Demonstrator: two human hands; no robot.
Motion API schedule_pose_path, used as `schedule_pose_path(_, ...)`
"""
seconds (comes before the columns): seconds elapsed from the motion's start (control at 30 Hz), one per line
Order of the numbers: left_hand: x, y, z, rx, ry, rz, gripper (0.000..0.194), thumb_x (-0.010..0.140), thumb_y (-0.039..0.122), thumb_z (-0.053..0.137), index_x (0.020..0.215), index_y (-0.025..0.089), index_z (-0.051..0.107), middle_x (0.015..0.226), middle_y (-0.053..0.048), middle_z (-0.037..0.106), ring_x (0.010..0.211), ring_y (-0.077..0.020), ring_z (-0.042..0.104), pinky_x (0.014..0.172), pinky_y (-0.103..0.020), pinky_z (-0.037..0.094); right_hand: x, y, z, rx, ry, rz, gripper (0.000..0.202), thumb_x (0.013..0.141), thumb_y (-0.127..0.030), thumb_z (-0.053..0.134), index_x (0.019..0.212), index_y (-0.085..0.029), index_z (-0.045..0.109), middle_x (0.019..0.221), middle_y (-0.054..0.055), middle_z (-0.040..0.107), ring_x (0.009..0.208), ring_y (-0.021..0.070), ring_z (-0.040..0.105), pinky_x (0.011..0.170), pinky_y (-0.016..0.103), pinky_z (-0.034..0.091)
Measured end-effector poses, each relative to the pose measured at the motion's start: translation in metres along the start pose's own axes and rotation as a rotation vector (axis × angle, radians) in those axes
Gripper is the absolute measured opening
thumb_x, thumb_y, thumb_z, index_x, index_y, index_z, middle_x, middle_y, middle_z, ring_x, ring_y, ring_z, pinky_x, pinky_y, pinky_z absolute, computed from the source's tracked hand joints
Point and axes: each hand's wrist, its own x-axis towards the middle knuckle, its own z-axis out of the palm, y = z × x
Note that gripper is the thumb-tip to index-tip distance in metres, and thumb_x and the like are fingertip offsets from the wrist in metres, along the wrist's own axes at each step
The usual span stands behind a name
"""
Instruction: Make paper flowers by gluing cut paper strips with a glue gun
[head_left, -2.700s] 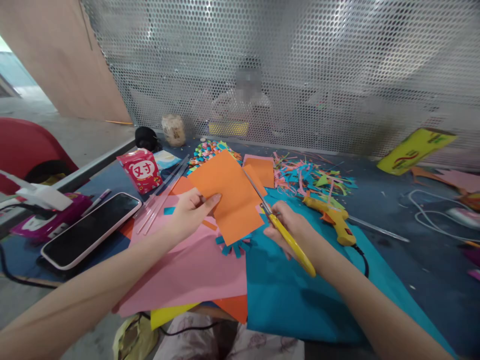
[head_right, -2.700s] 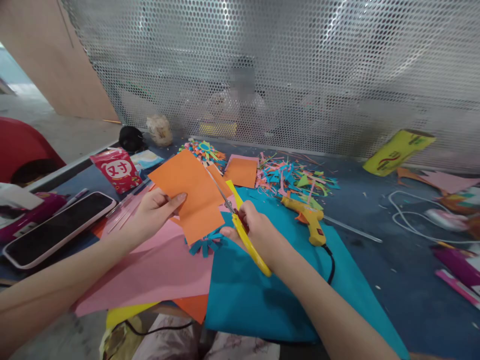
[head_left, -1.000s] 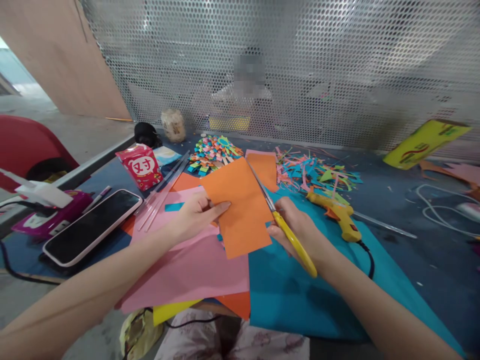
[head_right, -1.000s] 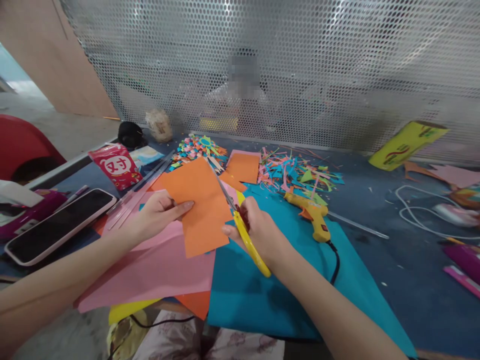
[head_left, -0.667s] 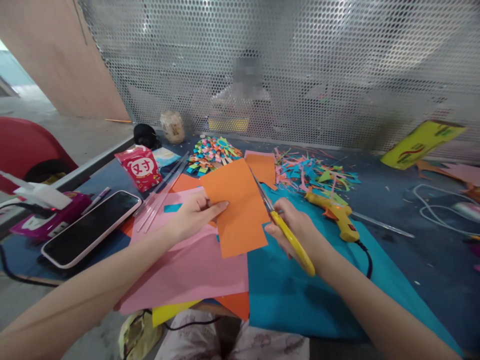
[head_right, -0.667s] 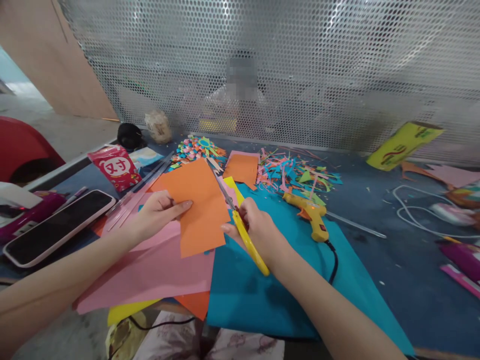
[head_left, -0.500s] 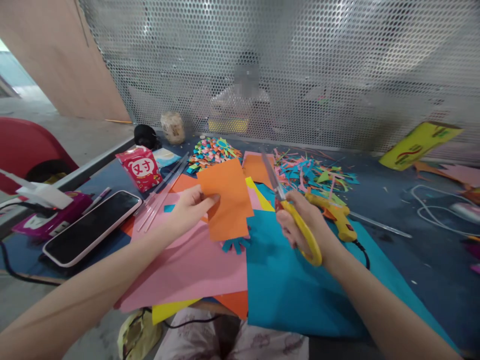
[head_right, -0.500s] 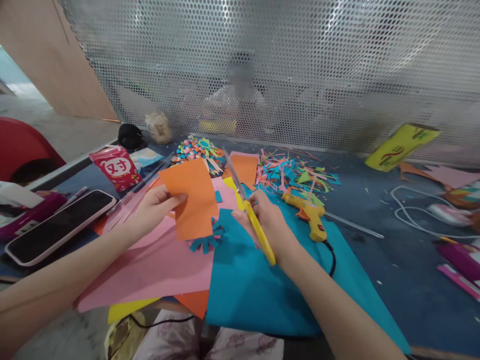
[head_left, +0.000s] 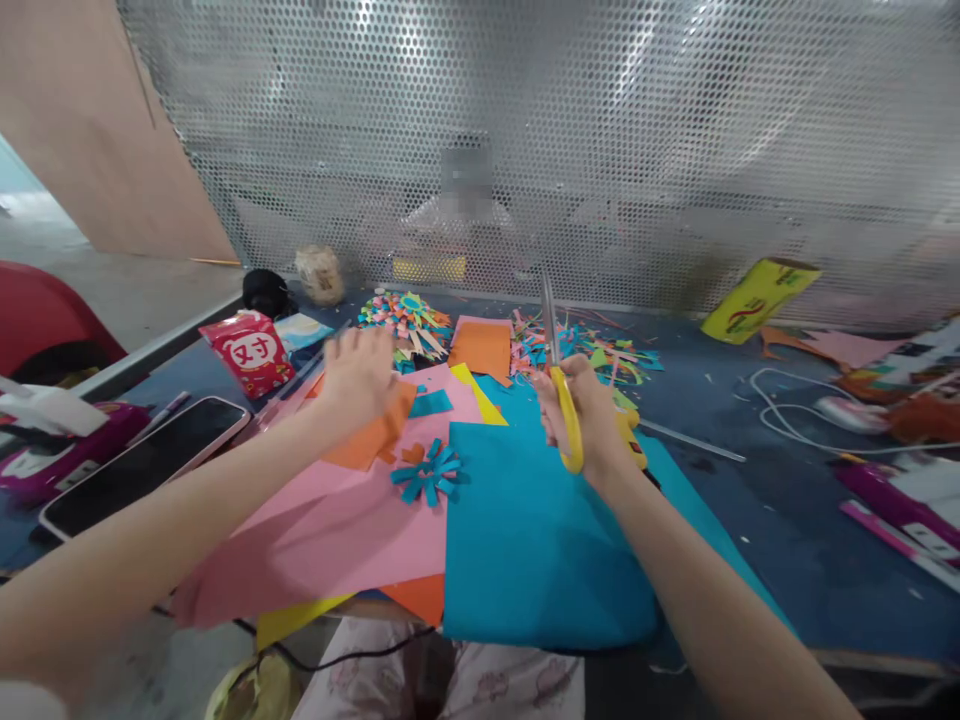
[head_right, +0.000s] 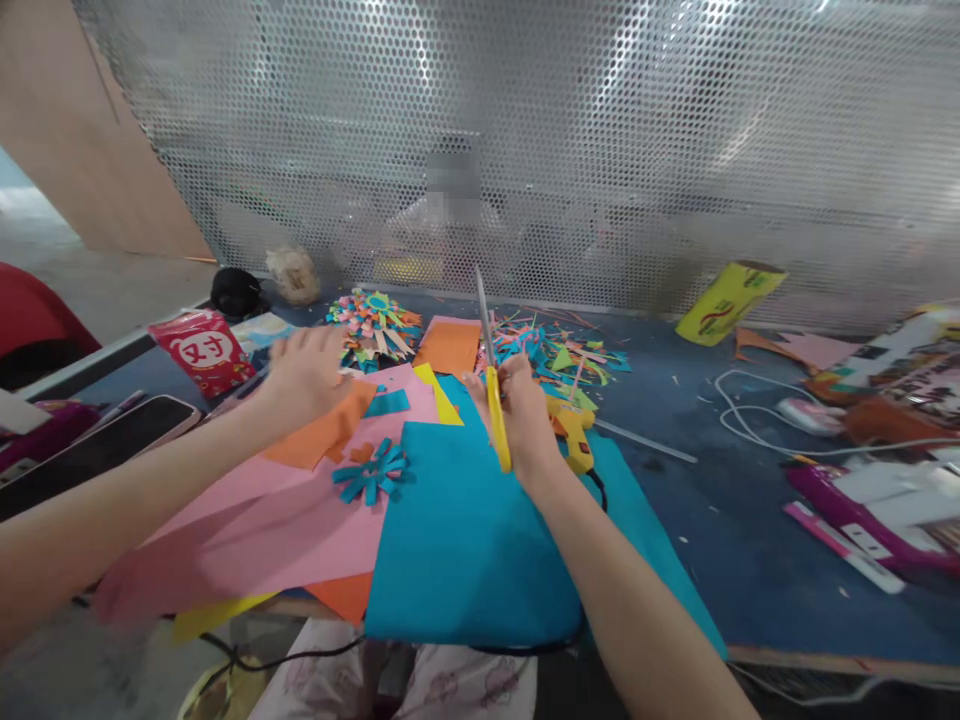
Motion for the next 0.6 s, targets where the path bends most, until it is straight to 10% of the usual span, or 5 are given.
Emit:
schedule_pose_path(0.07,0.019,0.023,0.01,-0.017,-0.144,0.335,0.044,0.081,0.021,0.05,0.123,0.009,0.05,0.122,-0.022,0.057,0.114,-0.0368,0.052,0.091,-0.049,0.038,-0.001,-0.001,0.002,-0.029,0.038,-0.002,0.041,0.078,-0.058,0.056,0.083,-0.026,0.031,0.057,-0.008,0.036,0.044,0.0107,0.038,0.039,0.024,0.03)
schedule_pose_path(0.23,0.065,0.068,0.042,-0.11,-0.2,0.621,0.039,0.08,0.009,0.049,0.118,0.017,0.056,0.115,-0.012,0.064,0.113,-0.0233,0.056,0.093,-0.034,0.039,-0.001,0.001,0.005,-0.069,0.066,-0.037,0.04,0.076,-0.054,0.059,0.078,-0.025,0.032,0.059,-0.006,0.039,0.047,0.0107,0.039,0.041,0.025,0.032)
schedule_pose_path(0.6,0.086,0.074,0.065,-0.623,-0.236,0.43,0.023,0.073,0.009,0.055,0.091,0.015,0.068,0.076,-0.009,0.071,0.084,-0.024,0.068,0.081,-0.034,0.05,0.003,0.005,0.003,-0.085,0.115,-0.049,0.034,0.079,-0.052,0.054,0.079,-0.025,0.032,0.061,-0.006,0.04,0.049,0.0113,0.043,0.042,0.024,0.036)
